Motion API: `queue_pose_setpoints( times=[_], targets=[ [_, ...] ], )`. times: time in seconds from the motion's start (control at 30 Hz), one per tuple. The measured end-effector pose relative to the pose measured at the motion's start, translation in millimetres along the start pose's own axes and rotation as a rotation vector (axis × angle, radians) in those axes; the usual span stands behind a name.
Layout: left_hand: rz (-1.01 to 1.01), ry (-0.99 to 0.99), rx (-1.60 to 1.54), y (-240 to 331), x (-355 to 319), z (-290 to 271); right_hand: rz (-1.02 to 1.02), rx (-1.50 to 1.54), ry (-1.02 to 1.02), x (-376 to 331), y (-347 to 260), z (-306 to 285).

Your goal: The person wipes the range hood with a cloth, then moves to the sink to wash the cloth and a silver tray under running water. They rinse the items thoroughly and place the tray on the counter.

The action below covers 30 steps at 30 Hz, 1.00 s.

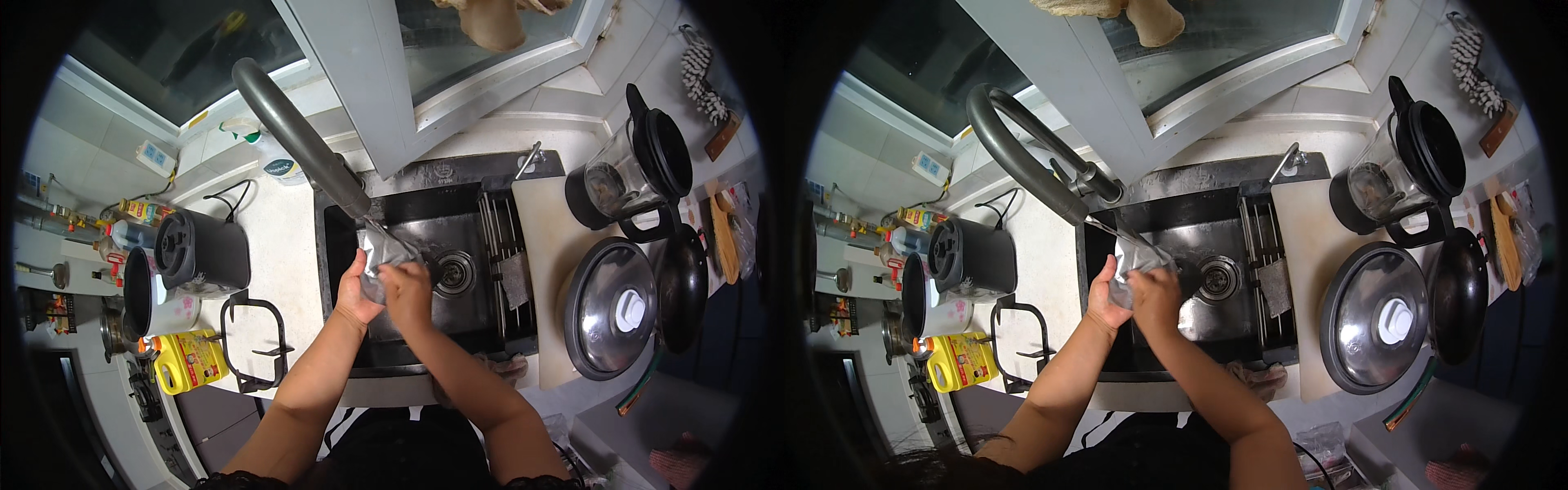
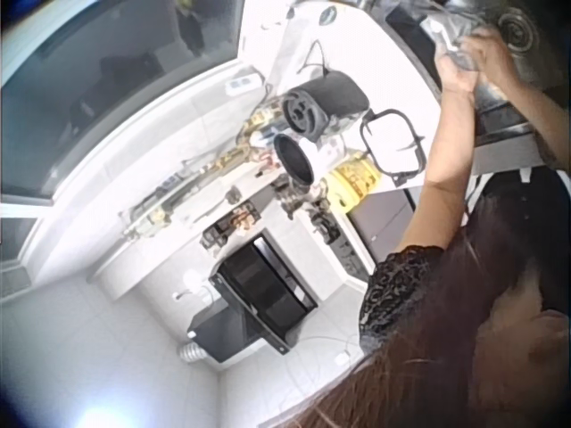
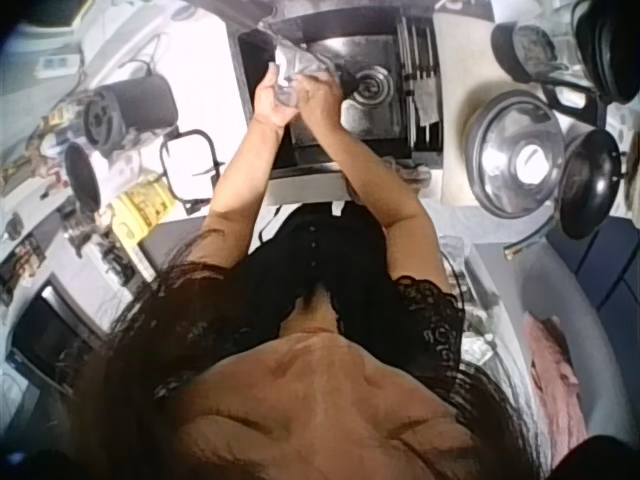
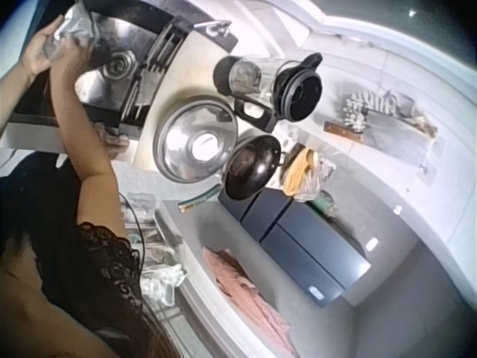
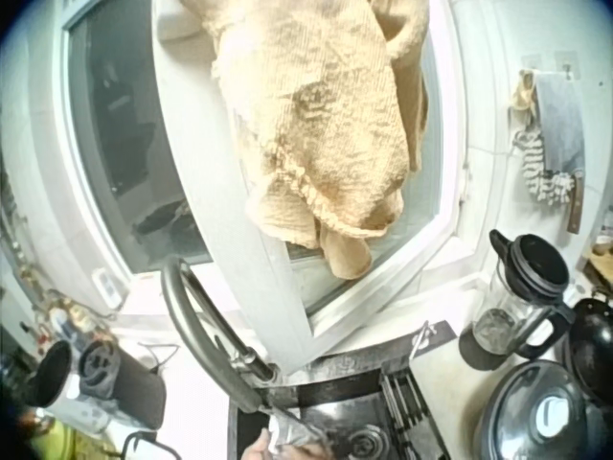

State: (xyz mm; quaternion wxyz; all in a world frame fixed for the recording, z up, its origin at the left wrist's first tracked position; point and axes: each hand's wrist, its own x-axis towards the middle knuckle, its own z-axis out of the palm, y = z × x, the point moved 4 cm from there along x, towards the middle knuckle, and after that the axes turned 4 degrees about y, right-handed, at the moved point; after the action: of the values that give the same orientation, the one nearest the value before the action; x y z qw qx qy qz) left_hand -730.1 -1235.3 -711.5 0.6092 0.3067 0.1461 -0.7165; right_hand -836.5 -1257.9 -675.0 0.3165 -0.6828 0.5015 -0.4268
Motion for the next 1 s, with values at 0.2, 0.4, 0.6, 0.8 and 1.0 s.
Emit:
queue_pose_setpoints(
  times=[0.2, 0.4, 0.6, 0.8, 1.0],
  targets=[
    [0.04, -0.027, 0.01, -3.4, -3.1, 19.5, 0.12, -0.052, 0.085, 16.0, 35.1, -5.0],
    [0.023, 0.007, -0.063, -7.3, -1.7, 4.2, 0.144, 0.022, 0.06, 11.6, 42.7, -5.4],
    [-0.006, -0.055, -0.013, -3.5, 2.4, -2.2, -0.007, 0.078, 0.02, -7.0, 8.9, -9.1],
    [0.022, -0.005, -0.077, -16.1, -3.6, -1.0, 0.132, -0.127, 0.107, 34.4, 76.7, -12.2],
    [0.02, -0.111, -0.131, -4.8, -6.1, -11.1, 0.045, 0.098, -0.067, 6.3, 23.9, -12.9]
  ],
)
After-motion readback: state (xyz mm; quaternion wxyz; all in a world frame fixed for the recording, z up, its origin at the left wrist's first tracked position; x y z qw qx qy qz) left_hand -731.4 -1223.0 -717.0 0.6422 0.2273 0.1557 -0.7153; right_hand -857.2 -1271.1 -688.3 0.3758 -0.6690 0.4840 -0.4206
